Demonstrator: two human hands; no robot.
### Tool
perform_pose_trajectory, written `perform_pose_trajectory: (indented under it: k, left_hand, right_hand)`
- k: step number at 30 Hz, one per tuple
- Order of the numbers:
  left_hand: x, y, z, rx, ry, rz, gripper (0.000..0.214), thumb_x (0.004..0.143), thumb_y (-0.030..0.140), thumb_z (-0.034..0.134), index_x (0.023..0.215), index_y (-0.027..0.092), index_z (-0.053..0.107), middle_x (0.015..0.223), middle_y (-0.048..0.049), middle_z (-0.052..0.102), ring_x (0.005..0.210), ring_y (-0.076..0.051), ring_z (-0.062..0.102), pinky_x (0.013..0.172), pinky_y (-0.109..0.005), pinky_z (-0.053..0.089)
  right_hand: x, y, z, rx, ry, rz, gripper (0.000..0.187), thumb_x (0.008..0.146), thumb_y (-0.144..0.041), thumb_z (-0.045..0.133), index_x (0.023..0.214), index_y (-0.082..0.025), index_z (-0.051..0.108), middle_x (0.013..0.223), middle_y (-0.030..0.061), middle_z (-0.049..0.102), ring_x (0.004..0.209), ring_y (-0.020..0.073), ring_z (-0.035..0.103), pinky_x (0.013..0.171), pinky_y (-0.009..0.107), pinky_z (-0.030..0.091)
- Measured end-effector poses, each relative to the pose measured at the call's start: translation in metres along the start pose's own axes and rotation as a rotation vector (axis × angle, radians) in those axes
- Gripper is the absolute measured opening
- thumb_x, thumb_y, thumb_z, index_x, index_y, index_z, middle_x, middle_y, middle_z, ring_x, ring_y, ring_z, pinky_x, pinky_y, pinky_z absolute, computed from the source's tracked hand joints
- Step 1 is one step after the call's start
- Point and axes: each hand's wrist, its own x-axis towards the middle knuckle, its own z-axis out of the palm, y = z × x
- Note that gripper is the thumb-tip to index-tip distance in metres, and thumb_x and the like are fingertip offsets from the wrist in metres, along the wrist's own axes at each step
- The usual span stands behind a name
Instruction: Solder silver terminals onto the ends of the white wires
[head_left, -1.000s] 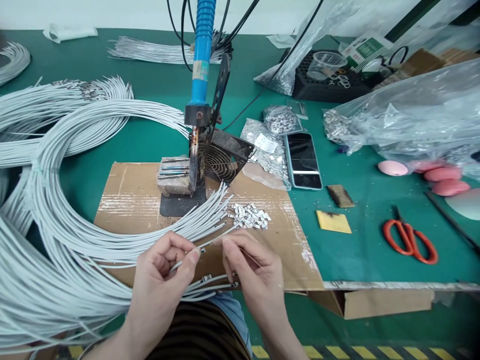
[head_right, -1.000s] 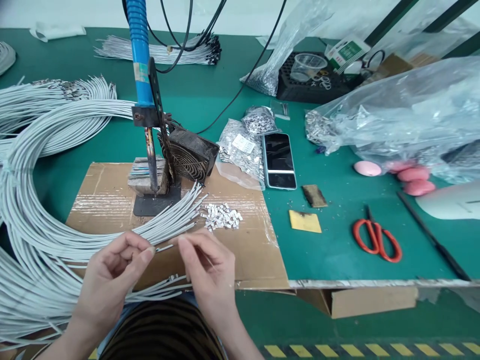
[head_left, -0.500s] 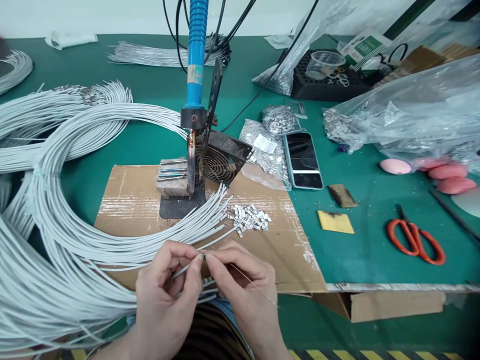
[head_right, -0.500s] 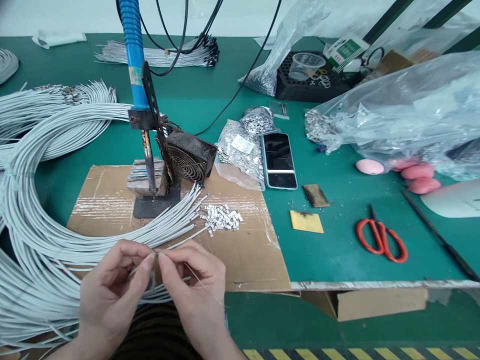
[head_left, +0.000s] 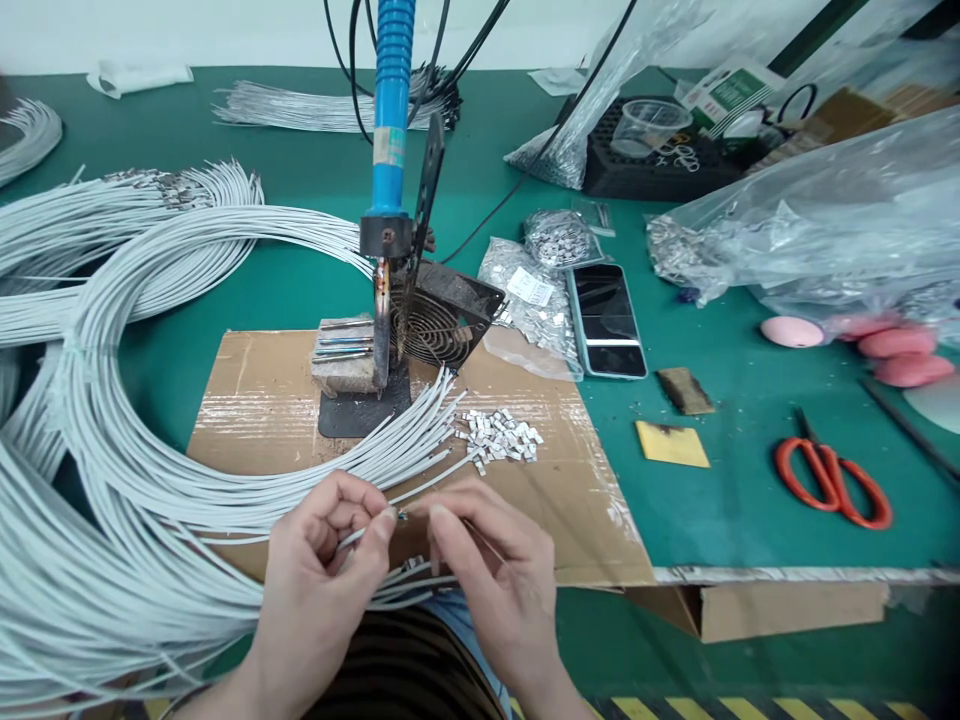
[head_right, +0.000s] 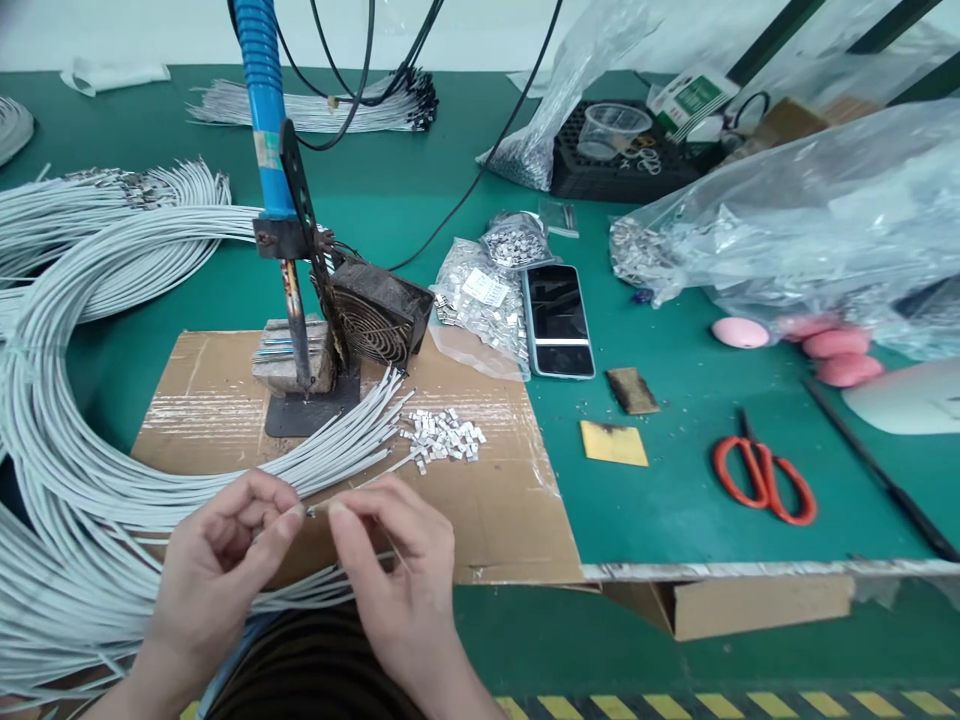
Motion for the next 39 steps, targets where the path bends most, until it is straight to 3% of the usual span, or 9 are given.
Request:
perform_pose_trajectory:
  k: [4,10,14,19,22,27,34,36,39]
  left_hand:
    - [0.002,-0.002,-0.002,0.004,-0.053,-0.045,0.013,0.081,0.022,0.077,0.072,0.019,0.068,0.054,0.0071,0.058,0.048,-0.006,0.046,0.047,-0.014,0.035]
    - [-0.001,-0.003,0.001,-0.005,-0.096,-0.076,0.015,0.080,0.025,0.078,0.070,0.018,0.068,0.056,0.0054,0.059,0.050,-0.008,0.047,0.049,-0.015,0.036]
    - [0.004,-0.004,-0.003,-0.006,-0.073,-0.106,0.016,0.077,0.023,0.081,0.069,0.017,0.069,0.052,0.0068,0.054,0.048,-0.007,0.039,0.047,-0.015,0.031]
    - [0.018,-0.004,-0.013,-0.022,-0.001,-0.066,0.016,0.074,0.024,0.085,0.070,0.018,0.071,0.052,0.0055,0.056,0.048,-0.007,0.040,0.045,-0.015,0.031]
    - [0.020,-0.001,-0.009,-0.063,0.066,-0.073,0.017,0.072,0.024,0.087,0.069,0.017,0.071,0.051,0.0070,0.052,0.047,-0.006,0.037,0.045,-0.014,0.028]
    - [0.016,0.006,0.004,-0.104,0.107,-0.108,0.018,0.069,0.022,0.088,0.068,0.016,0.071,0.051,0.0074,0.054,0.048,-0.005,0.037,0.046,-0.013,0.028]
    - [0.017,0.008,0.008,-0.118,0.104,-0.077,0.011,0.070,0.019,0.084,0.069,0.017,0.073,0.060,0.0042,0.064,0.056,-0.008,0.051,0.054,-0.015,0.041]
    - [0.018,0.008,0.008,-0.094,0.096,-0.085,0.012,0.070,0.019,0.084,0.068,0.018,0.073,0.059,0.0043,0.063,0.056,-0.008,0.050,0.053,-0.015,0.041]
    - [0.018,0.008,0.008,-0.068,0.084,-0.095,0.011,0.070,0.020,0.084,0.069,0.019,0.073,0.062,0.0028,0.065,0.056,-0.009,0.050,0.051,-0.016,0.041]
  right_hand:
    - [0.011,0.000,-0.012,-0.065,-0.168,0.016,0.037,0.108,-0.028,0.052,0.073,-0.020,0.062,0.070,-0.0024,0.054,0.065,0.0127,0.052,0.060,0.026,0.041]
    - [0.018,-0.001,-0.008,-0.169,-0.296,-0.167,0.028,0.103,-0.012,0.052,0.077,-0.022,0.050,0.074,-0.0033,0.048,0.070,0.0135,0.050,0.062,0.027,0.039]
    - [0.017,0.007,-0.015,-0.325,-0.174,-0.254,0.027,0.102,-0.012,0.051,0.077,-0.023,0.050,0.072,-0.0021,0.052,0.067,0.0140,0.053,0.057,0.026,0.042]
    - [0.036,0.025,-0.047,-0.527,0.064,-0.154,0.020,0.102,-0.019,0.064,0.083,-0.022,0.067,0.072,-0.0004,0.060,0.063,0.0158,0.052,0.055,0.029,0.041]
    - [0.053,0.035,-0.061,-0.631,0.011,-0.149,0.005,0.094,-0.025,0.075,0.091,-0.024,0.080,0.073,0.0018,0.068,0.072,0.0218,0.058,0.065,0.035,0.046]
    - [0.069,0.045,-0.062,-0.698,-0.070,-0.161,0.015,0.094,-0.029,0.073,0.081,-0.024,0.079,0.068,0.0026,0.067,0.073,0.0248,0.060,0.069,0.038,0.046]
    - [0.051,0.028,-0.062,-0.648,0.136,-0.143,0.011,0.098,-0.030,0.072,0.089,-0.023,0.075,0.083,0.0035,0.075,0.071,0.0197,0.064,0.068,0.034,0.054]
    - [0.042,0.020,-0.056,-0.508,0.201,-0.042,0.008,0.098,-0.029,0.074,0.093,-0.023,0.074,0.080,0.0027,0.076,0.066,0.0177,0.068,0.064,0.031,0.058]
    - [0.031,0.012,-0.042,-0.219,0.182,0.119,0.009,0.094,-0.031,0.079,0.094,-0.022,0.076,0.073,0.0013,0.075,0.060,0.0161,0.070,0.057,0.026,0.061]
